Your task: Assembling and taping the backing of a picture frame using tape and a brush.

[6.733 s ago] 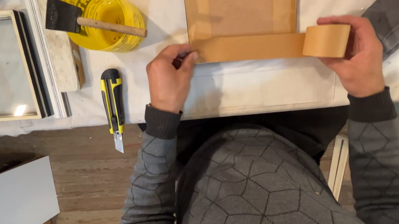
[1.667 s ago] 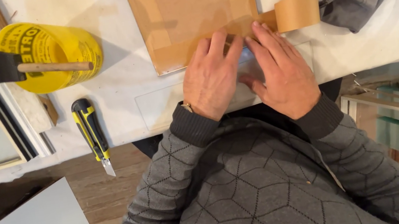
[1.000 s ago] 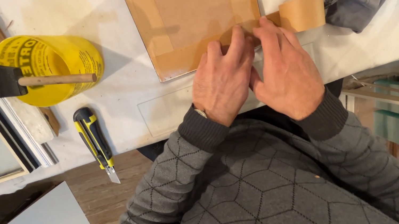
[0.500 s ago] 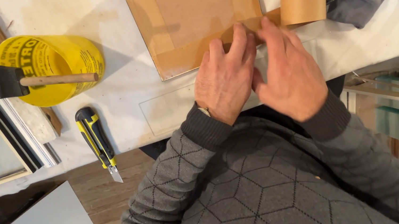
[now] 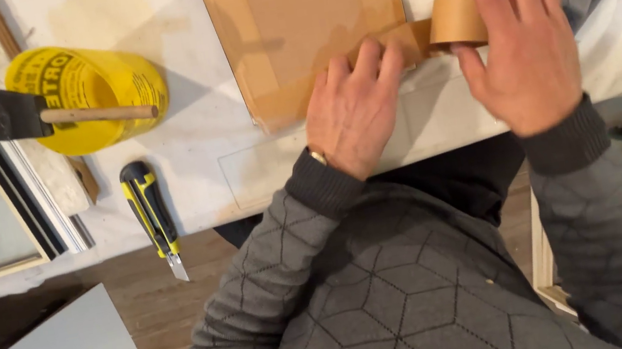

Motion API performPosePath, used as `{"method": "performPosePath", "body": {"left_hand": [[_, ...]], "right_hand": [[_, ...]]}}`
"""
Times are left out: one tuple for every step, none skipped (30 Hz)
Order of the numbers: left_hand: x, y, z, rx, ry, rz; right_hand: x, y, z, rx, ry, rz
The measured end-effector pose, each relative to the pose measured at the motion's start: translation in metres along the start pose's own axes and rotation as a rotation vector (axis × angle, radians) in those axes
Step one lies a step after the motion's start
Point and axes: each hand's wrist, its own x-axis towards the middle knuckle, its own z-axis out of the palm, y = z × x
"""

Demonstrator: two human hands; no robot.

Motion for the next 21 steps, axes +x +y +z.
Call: {"method": "performPosePath", "body": {"left_hand": [[0.004, 0.004, -0.001, -0.002, 0.000, -0.005], [0.009, 0.006, -0.001, -0.049, 0.005, -0.024], [0.014, 0.009, -0.002, -0.097, 0.011, -0.042], [0.019, 0.010, 0.000, -0.092, 0.018, -0.047], [0.023, 0.011, 0.003, -0.151, 0.048, -0.037], [0.027, 0.012, 0.005, -0.211, 0.072, -0.026], [0.027, 0.012, 0.009, -0.207, 0.073, -0.030], [0.028, 0.011, 0.013, -0.233, 0.068, -0.030], [0.030, 0.010, 0.018, -0.260, 0.062, -0.030], [0.030, 0.010, 0.015, -0.258, 0.061, -0.029], [0.031, 0.010, 0.012, -0.316, -0.029, -0.070], [0.030, 0.011, 0.008, -0.373, -0.121, -0.116], [0.025, 0.009, 0.006, -0.371, -0.125, -0.120], [0.022, 0.006, 0.004, -0.449, -0.236, -0.141], [0.020, 0.004, 0.002, -0.527, -0.347, -0.163], [0.015, 0.003, -0.003, -0.523, -0.349, -0.160], [0.011, 0.001, -0.008, -0.616, -0.376, -0.155], [0.005, 0.000, -0.013, -0.711, -0.404, -0.154], [0.001, 0.001, -0.016, -0.709, -0.407, -0.154], [-0.003, 0.001, -0.019, -0.806, -0.386, -0.175], [-0.007, 0.002, -0.022, -0.903, -0.364, -0.196]], "right_hand": [[-0.006, 0.011, 0.005, 0.001, -0.004, -0.004], [-0.009, 0.022, 0.011, 0.114, -0.107, 0.076], [-0.012, 0.033, 0.018, 0.227, -0.211, 0.156], [-0.010, 0.037, 0.020, 0.227, -0.208, 0.147], [-0.008, 0.042, 0.022, 0.315, -0.194, 0.138], [-0.009, 0.045, 0.024, 0.405, -0.182, 0.134], [-0.008, 0.048, 0.029, 0.408, -0.182, 0.130], [-0.007, 0.052, 0.033, 0.674, -0.127, 0.174], [-0.007, 0.056, 0.038, 0.939, -0.068, 0.218], [-0.010, 0.062, 0.044, 0.942, -0.066, 0.219], [-0.014, 0.069, 0.050, 1.020, -0.054, 0.277], [-0.018, 0.074, 0.057, 1.103, -0.044, 0.337], [-0.015, 0.070, 0.055, 1.108, -0.046, 0.340], [-0.010, 0.067, 0.053, 1.138, -0.024, 0.395], [-0.005, 0.064, 0.051, 1.169, -0.004, 0.450], [-0.006, 0.067, 0.054, 1.171, 0.001, 0.451], [-0.007, 0.069, 0.057, 1.165, 0.028, 0.534], [-0.009, 0.071, 0.060, 1.159, 0.051, 0.618], [-0.015, 0.077, 0.068, 1.162, 0.052, 0.620], [-0.021, 0.084, 0.075, 0.903, 0.089, 0.497], [-0.028, 0.090, 0.082, 0.646, 0.119, 0.370]]}}
